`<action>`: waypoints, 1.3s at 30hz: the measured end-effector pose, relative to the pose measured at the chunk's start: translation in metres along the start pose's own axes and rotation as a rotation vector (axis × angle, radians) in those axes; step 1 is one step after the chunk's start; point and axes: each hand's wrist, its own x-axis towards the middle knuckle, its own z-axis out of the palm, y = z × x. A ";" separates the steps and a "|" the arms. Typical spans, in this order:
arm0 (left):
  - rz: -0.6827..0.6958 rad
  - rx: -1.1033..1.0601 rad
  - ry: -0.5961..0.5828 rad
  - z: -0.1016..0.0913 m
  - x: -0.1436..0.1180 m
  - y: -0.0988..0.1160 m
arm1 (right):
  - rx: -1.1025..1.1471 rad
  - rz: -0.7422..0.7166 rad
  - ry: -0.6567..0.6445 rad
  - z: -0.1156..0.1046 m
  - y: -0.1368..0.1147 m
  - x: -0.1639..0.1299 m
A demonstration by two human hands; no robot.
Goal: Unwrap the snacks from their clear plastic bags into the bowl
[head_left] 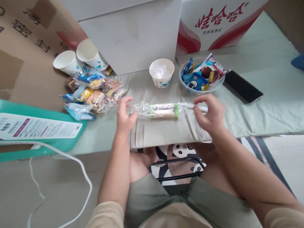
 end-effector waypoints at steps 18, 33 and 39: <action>-0.137 0.064 0.119 0.010 0.020 0.009 | -0.260 0.031 -0.020 0.003 -0.038 0.073; -0.072 0.177 -0.191 0.011 0.008 0.002 | -0.303 -0.066 -0.496 0.033 -0.028 0.038; -0.220 -0.078 0.049 0.011 0.010 0.009 | -0.181 -0.494 -0.300 0.012 -0.038 0.000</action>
